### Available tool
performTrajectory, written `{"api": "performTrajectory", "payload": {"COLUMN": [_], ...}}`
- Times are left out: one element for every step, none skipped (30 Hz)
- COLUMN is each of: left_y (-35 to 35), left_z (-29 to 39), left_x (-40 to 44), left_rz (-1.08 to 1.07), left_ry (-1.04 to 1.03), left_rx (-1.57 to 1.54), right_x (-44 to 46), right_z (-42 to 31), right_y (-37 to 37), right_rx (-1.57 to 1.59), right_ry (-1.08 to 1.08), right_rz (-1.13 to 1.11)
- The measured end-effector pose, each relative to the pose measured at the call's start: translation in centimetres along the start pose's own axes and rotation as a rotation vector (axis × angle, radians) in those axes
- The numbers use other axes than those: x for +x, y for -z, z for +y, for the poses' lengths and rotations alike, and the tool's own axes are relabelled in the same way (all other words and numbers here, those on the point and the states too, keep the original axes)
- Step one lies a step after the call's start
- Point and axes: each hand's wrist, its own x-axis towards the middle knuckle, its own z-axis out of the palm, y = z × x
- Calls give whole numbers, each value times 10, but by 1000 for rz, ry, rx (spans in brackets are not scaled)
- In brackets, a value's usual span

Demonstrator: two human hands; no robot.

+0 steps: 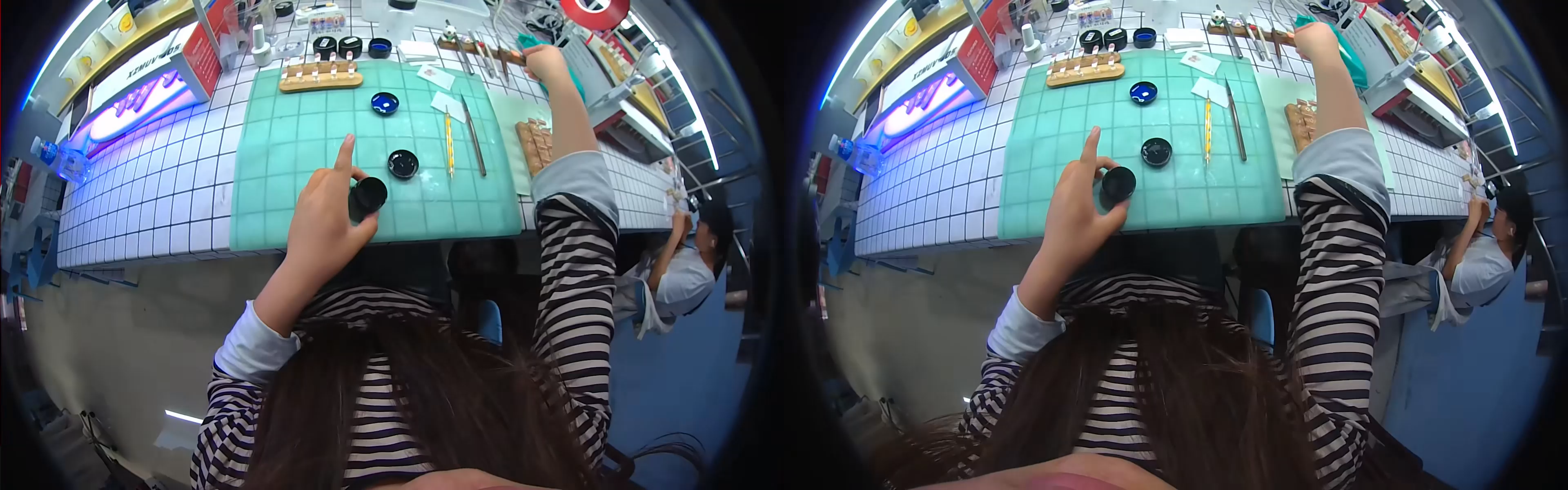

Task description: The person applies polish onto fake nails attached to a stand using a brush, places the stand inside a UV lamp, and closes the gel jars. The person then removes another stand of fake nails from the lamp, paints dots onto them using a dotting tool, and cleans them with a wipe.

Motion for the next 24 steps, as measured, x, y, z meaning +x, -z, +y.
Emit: {"api": "performTrajectory", "payload": {"left_y": [0, 1, 1, 1, 1, 1, 1, 1, 0, 0, 0, 0, 0, 0, 0, 0, 0, 0, -1, -1, -1, -2, -2, -3], "left_z": [0, 0, -1, -1, -2, -2, -2, -3, -3, -3, -3, -3, -4, -4, -4, -3, -3, -3, -3, -4, -3, -3, -3, -2], "left_x": [0, 0, 0, 1, 2, 2, 2, 2, 2, 2, 2, 2, 2, 1, 1, 1, 1, 2, 0, -1, -1, 0, 0, 1], "left_rz": [1, 5, -3, -12, -13, -11, -11, -13, -12, -12, -11, -9, -7, -7, -3, -1, -4, -1, -2, -11, -7, 0, -2, 2], "left_ry": [-6, -3, 3, 10, 17, 9, 1, 3, 1, -2, -2, -3, -3, 0, -2, -4, 3, -1, -3, 7, 10, 11, 12, 24], "left_rx": [12, 16, 9, 1, 4, -6, -18, -20, -14, -7, -9, -12, -14, -13, -8, -4, -4, -8, -12, -11, -14, -17, -16, -9], "right_x": [11, 21, 25, 30, 33, 29, 25, 24, 24, 23, 22, 21, 21, 20, 27, 38, 46, 41, 29, 13, -20, -64, -98, -129], "right_z": [5, 11, 11, 11, 12, 10, 7, 5, 6, 8, 8, 7, 5, 3, 5, 8, 12, 3, -15, -33, -58, -83, -99, -112], "right_y": [-7, -15, -20, -23, -27, -26, -25, -25, -26, -27, -27, -24, -19, -13, -5, 5, 12, 23, 38, 50, 58, 59, 52, 45], "right_rx": [2, -124, -249, -308, -305, -340, -376, -344, -347, -330, -312, -312, -289, -265, -264, -242, -219, -219, -197, -174, -149, -124, -125, -126], "right_ry": [6, -9, -23, -36, -33, 46, 125, 85, 85, 113, 141, 143, 207, 272, 274, 297, 319, 316, 222, 127, 164, 202, 318, 435], "right_rz": [-1, 109, 218, 224, 218, 212, 208, 191, 190, 259, 328, 328, 405, 481, 478, 482, 482, 471, 270, 73, -59, -186, -268, -352]}}
